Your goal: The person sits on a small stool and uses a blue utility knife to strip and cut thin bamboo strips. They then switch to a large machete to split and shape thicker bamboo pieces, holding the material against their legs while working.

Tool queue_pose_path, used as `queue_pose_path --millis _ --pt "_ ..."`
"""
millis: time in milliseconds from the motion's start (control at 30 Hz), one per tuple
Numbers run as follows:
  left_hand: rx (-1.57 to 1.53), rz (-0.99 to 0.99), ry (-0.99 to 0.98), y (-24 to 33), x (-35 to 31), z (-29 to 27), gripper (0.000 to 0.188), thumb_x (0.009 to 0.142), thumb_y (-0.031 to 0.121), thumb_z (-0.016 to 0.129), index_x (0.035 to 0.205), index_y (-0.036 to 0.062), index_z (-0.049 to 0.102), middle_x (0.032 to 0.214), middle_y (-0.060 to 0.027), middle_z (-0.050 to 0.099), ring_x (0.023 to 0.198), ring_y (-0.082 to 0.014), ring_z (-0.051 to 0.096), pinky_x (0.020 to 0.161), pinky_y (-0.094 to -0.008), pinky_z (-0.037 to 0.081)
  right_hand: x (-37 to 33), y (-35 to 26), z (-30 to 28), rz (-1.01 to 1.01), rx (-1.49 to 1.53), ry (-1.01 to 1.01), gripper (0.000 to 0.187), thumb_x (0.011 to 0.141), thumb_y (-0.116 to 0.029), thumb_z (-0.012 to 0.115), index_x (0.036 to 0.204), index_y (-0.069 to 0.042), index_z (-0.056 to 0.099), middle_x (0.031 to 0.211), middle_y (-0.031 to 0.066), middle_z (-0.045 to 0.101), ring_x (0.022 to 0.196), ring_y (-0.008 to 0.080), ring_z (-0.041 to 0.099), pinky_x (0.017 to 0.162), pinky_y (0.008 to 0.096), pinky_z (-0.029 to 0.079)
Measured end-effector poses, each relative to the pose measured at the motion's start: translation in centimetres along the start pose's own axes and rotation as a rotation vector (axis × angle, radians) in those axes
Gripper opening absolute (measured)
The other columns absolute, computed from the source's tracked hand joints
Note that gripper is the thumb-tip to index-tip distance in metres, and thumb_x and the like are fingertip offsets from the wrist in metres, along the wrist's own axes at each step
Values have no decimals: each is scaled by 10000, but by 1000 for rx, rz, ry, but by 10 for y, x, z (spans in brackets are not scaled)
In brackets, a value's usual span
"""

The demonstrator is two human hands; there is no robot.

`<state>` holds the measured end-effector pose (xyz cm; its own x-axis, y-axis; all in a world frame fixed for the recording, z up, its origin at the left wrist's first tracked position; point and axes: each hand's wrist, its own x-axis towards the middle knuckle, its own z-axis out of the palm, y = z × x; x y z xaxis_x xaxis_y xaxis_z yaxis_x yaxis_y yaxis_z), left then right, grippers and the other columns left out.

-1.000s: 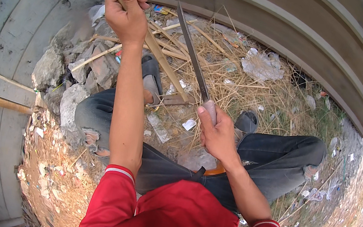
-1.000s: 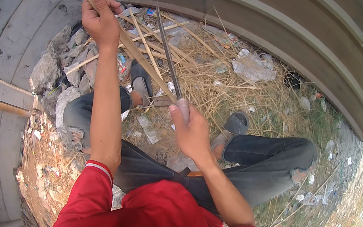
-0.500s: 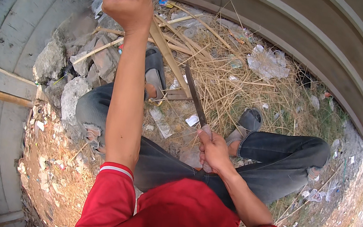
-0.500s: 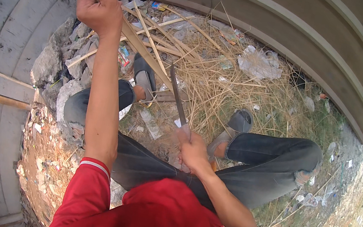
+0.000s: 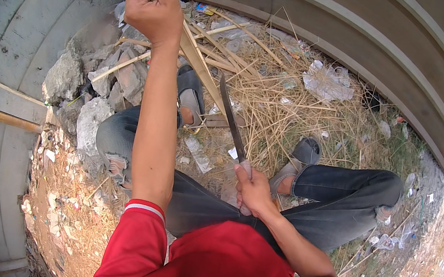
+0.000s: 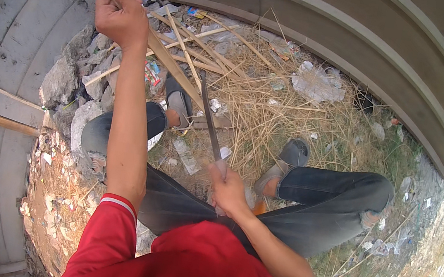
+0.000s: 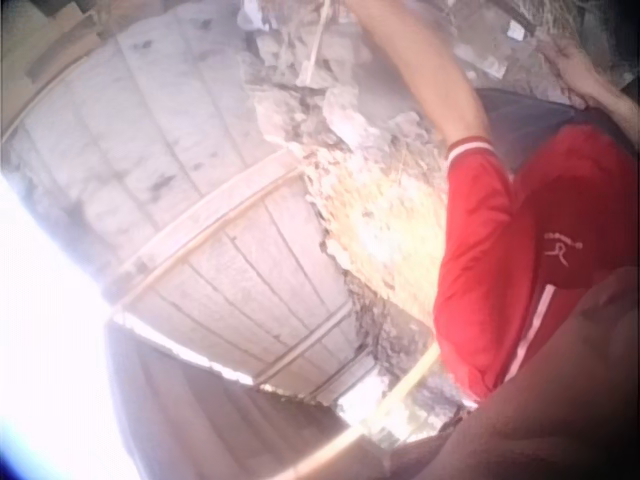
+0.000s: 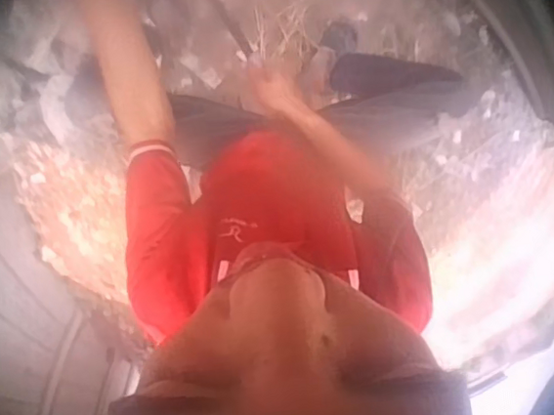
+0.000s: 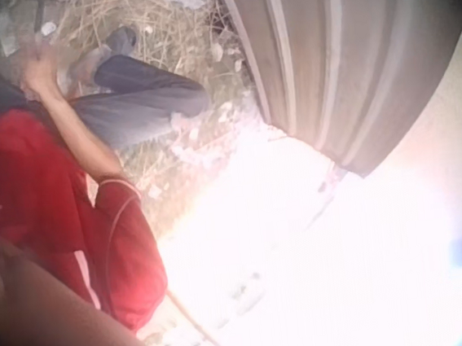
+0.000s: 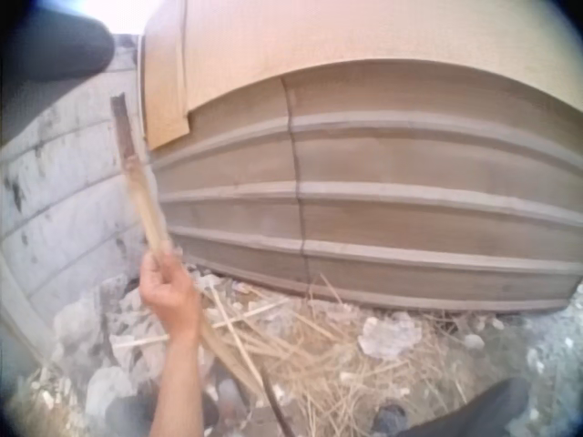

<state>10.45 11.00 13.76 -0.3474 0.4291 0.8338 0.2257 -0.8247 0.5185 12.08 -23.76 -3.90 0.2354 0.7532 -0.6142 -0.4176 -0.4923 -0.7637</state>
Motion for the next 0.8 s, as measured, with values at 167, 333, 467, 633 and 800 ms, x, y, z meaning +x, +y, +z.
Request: queue_pose_path --millis 167,333,467,633,800 --pt "-75 -75 -35 3 -1 -5 426 1041 408 611 815 49 571 587 -4 580 527 -103 563 507 -252 425 0 11 -16 20 190 112 322 1037 -345 606 901 -65 523 649 4 489 446 121 480 404 314 428" --pt "11 -84 -63 13 2 -11 465 1047 452 581 811 54 534 597 -8 576 538 -102 567 512 -250 426 -23 -95 6 -578 283 73 347 1013 -344 651 987 -5 580 653 22 551 474 148 524 440 327 445" --pt "63 -34 -63 6 7 -7 461 1044 439 593 816 38 562 585 -19 591 529 -111 587 507 -257 433 11 -20 27 -766 -186 333 363 1018 -306 631 1063 53 592 713 110 628 569 175 590 549 361 472" --pt "45 25 17 -15 9 -8 445 1042 401 608 835 7 609 551 -36 585 453 -98 543 438 -252 423 70 109 -12 63 86 273 357 1016 -362 611 886 -30 591 601 33 530 449 156 520 428 339 435" --pt "18 4 54 -18 17 -24 441 1043 388 610 835 -1 600 578 -49 595 449 -100 527 439 -247 444 34 11 -18 -402 -155 367 365 1009 -329 610 925 25 622 682 151 624 640 303 668 592 452 497"
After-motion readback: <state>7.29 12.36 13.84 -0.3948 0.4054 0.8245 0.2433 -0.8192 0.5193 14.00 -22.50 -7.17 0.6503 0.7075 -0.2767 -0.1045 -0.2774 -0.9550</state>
